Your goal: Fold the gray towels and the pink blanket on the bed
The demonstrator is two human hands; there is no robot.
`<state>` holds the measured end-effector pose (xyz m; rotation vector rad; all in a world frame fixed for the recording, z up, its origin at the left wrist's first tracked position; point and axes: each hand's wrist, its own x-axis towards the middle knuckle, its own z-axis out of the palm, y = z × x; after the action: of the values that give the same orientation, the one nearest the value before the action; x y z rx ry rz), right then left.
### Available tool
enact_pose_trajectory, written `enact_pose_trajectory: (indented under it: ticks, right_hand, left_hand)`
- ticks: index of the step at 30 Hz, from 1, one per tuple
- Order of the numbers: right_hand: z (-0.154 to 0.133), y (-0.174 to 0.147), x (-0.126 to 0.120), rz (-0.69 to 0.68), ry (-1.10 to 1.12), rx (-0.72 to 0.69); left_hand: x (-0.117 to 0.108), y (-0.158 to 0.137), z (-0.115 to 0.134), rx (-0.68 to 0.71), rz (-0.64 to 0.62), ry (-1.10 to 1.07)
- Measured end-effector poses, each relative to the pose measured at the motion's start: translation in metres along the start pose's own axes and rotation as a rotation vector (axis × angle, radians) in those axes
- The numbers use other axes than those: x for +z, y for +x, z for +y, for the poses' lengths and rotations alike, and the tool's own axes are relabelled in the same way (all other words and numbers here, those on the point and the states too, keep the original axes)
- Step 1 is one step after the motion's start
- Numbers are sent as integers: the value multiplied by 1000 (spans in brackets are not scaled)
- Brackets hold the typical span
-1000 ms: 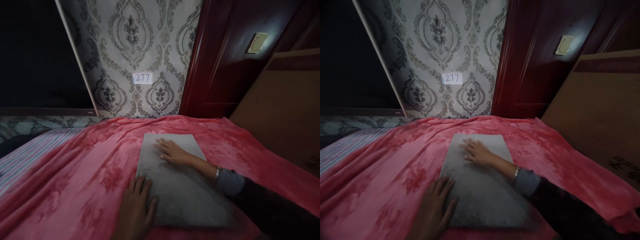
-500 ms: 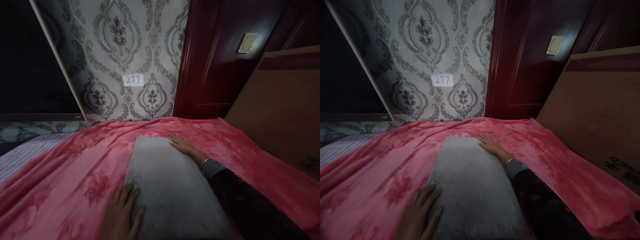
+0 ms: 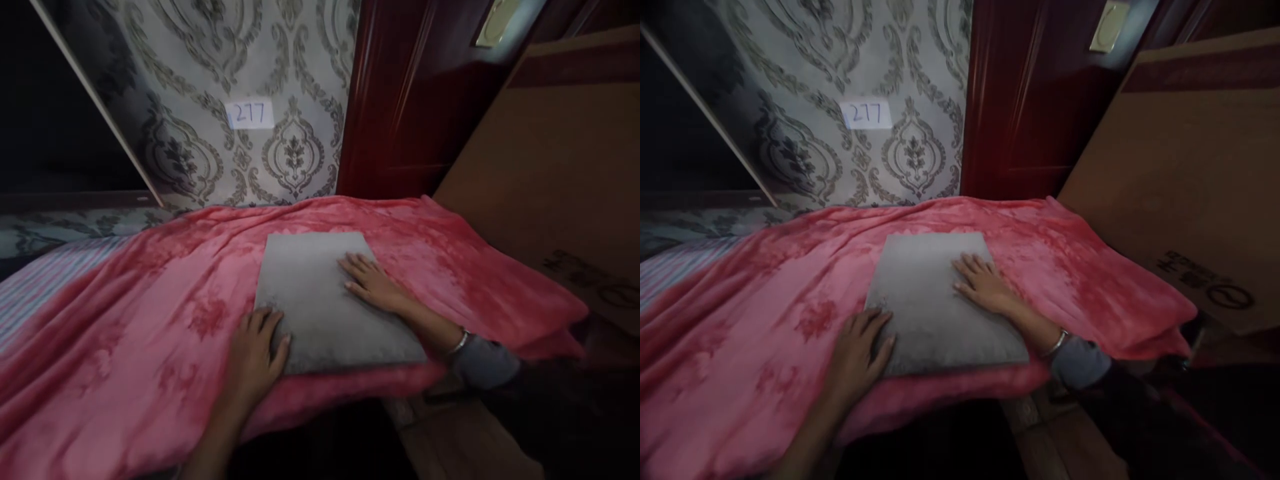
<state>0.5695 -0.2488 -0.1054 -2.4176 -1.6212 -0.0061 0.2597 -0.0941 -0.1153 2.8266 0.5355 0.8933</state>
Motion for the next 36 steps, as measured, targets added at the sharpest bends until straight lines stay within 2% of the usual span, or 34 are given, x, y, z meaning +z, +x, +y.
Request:
enact_pose_trajectory:
  ticks: [3,6,8,11,13,15,17,19,23,26,28,31,33,36]
  right_hand:
    - [15,-41,15,-17,21,104]
    - [40,-61,18,25,70,258]
    - [47,-68,13,50,91,328]
    - [29,-81,4,163,90,346]
    - [1,-93,1,243,69,261]
    - [-28,-106,4,244,46,145]
    - [-47,-118,11,210,34,98]
    - [-52,-128,20,203,45,128]
    - [-34,-141,34,274,98,225]
    - [-30,-147,36,328,124,261]
    - [-38,-150,31,367,125,283]
    - [-65,-150,21,433,96,269]
    - [-86,-146,16,430,76,195]
    - [-108,-141,19,336,48,108]
  left_hand:
    - [-1,3,1,-2,-34,-4]
    - [-1,4,1,6,-45,-10]
    - [-1,4,1,7,-49,-12]
    - [0,4,2,5,-42,-10]
    - [1,4,2,5,-35,-9]
    - [1,4,3,6,-33,-11]
    - [2,4,4,3,-31,-16]
    - [2,5,4,-3,-29,-19]
    - [2,5,1,-20,-41,-27]
    - [-2,6,1,-49,-56,-48]
    - [-8,6,9,-68,-75,-25]
    - [-16,6,41,-62,-86,80]
    - [-15,8,68,13,-115,116]
    - [-4,9,98,159,-240,106]
